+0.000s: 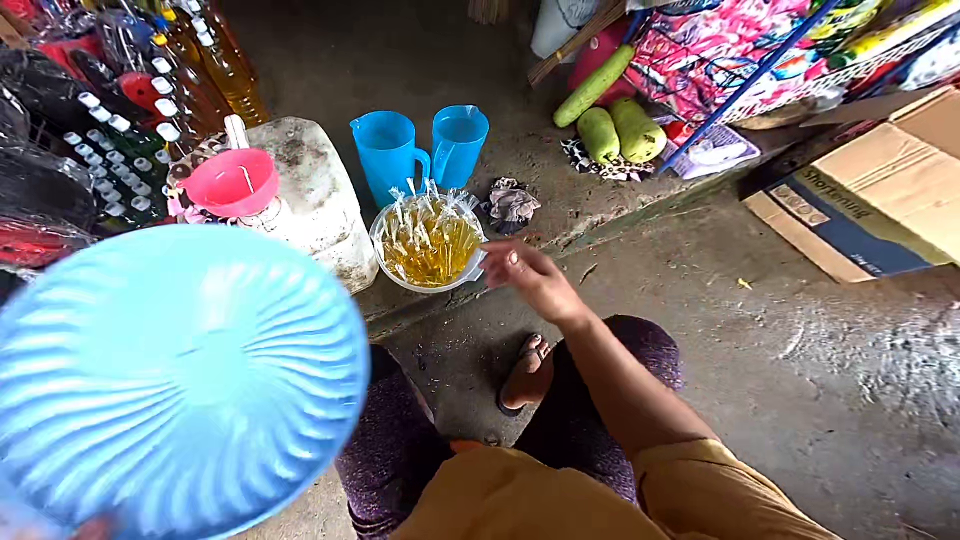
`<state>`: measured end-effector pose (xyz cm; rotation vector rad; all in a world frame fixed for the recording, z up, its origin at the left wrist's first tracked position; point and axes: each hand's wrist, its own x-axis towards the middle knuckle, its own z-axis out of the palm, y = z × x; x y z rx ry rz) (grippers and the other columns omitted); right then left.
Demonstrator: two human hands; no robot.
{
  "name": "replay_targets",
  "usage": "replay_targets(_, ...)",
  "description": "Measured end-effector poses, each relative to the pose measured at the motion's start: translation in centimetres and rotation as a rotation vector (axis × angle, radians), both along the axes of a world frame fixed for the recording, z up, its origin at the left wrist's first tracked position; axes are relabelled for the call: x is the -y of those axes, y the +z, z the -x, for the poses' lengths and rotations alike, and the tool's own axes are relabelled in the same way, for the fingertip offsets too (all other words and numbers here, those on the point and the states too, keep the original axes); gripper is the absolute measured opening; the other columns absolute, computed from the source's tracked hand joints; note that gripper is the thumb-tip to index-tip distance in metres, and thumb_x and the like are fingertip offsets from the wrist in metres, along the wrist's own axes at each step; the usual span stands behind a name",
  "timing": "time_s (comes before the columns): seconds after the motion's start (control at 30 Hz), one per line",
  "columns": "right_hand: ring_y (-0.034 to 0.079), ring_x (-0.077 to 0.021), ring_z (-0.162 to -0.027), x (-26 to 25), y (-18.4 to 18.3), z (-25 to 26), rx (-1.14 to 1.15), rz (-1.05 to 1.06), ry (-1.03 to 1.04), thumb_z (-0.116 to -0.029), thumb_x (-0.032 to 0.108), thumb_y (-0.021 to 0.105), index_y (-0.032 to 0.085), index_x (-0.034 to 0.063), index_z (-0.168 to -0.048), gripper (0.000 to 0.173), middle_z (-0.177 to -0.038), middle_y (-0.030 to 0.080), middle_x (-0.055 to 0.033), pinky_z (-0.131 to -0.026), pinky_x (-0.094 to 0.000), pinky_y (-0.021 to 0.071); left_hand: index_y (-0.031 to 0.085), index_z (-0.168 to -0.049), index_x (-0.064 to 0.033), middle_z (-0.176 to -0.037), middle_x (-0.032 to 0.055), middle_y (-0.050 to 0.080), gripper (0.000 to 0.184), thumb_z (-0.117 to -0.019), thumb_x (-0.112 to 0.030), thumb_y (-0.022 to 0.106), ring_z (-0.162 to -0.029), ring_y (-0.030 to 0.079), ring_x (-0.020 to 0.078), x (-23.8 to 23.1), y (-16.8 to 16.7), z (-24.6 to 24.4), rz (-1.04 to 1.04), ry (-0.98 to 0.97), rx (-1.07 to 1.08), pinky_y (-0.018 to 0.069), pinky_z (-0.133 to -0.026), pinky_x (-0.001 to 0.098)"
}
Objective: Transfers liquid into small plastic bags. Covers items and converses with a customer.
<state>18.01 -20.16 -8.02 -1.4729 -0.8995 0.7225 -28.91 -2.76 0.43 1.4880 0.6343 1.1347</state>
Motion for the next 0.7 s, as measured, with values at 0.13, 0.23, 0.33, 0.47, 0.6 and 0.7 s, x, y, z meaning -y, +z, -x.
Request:
replay_targets(0.13,0.068,-0.0094,-0.089,1.4,-1.3,-0.6,-0.193,-0.017,0.118,-0.105,0.057,0.033,0.048,0.0054,-0.144,0.066,-0.107,0.071,-0.0016,-0.083,-0.0325,0.0586,0.074,-0.119,-0.0288,-0.106,-0.0115,0.076,0.025,-0.0942,-0.033,0.071,-0.091,0.071,-0.0002,1.2,-3.2,-13.2,0.149,-0.42,-0.101,0.0606,-0.078,0.0198)
replay_targets(0.23,0.069,-0.0106,-0.086,5.0,-0.8,-2.5,-0.195,0.131,-0.21,-0.1093,0.029,0.044,0.056,0.0078,-0.138,0.038,-0.103,0.071,-0.0043,-0.079,-0.034,0.0607,0.061,-0.121,-0.0099,-0.096,-0.0008,0.076,0.026,-0.0968,-0.016,0.057,-0.076,0.073,0.0106,2.4,-5.5,-21.7,0.424,-0.641,-0.173,0.0637,-0.063,0.0288)
replay_targets(0.33,0.066,-0.0067,-0.074,9.7,-1.6,-6.6,-0.213,0.14,-0.538,-0.1086,0.022,0.048,0.062,0.009,-0.125,0.025,-0.09,0.069,0.0006,-0.069,-0.0296,0.0591,0.056,-0.127,-0.0021,-0.103,0.0061,0.074,0.03,-0.107,-0.018,0.04,-0.083,0.074,0.016,1.0,-7.3,-28.7,0.359,-0.876,-0.396,0.0634,-0.078,0.0347)
replay_targets(0.47,0.066,-0.0111,-0.087,12.9,-2.9,-9.6,-0.497,-0.153,-1.067,-0.1098,0.021,0.046,0.057,0.008,-0.127,0.024,-0.1,0.065,-0.0028,-0.08,-0.0337,0.0583,0.055,-0.135,0.0028,-0.127,0.0203,0.063,0.035,-0.1107,-0.021,0.046,-0.098,0.069,0.0262,-2.8,-12.9,-39.2,0.154,-0.762,-0.881,0.0572,-0.088,0.0439)
replay_targets(0.6,0.066,-0.0155,-0.092,13.7,-3.4,-10.5,-0.527,-0.404,-1.234,-0.1114,0.017,0.039,0.051,0.0082,-0.123,0.019,-0.101,0.061,-0.0053,-0.086,-0.0396,0.0579,0.051,-0.141,-0.0001,-0.138,0.0248,0.057,0.044,-0.1049,-0.024,0.058,-0.103,0.069,0.0339,-4.0,-18.1,-46.9,-0.021,-0.647,-1.088,0.0568,-0.09,0.0502)
replay_targets(0.7,0.066,-0.0134,-0.085,13.3,-3.0,-10.2,-0.547,-0.395,-1.237,-0.1108,0.017,0.041,0.054,0.0094,-0.116,0.016,-0.094,0.061,-0.0031,-0.081,-0.0358,0.0583,0.05,-0.14,0.0035,-0.128,0.0296,0.061,0.051,-0.101,-0.027,0.065,-0.107,0.067,0.0421,-3.5,-20.0,-49.7,-0.116,-0.653,-1.198,0.0545,-0.094,0.0593)
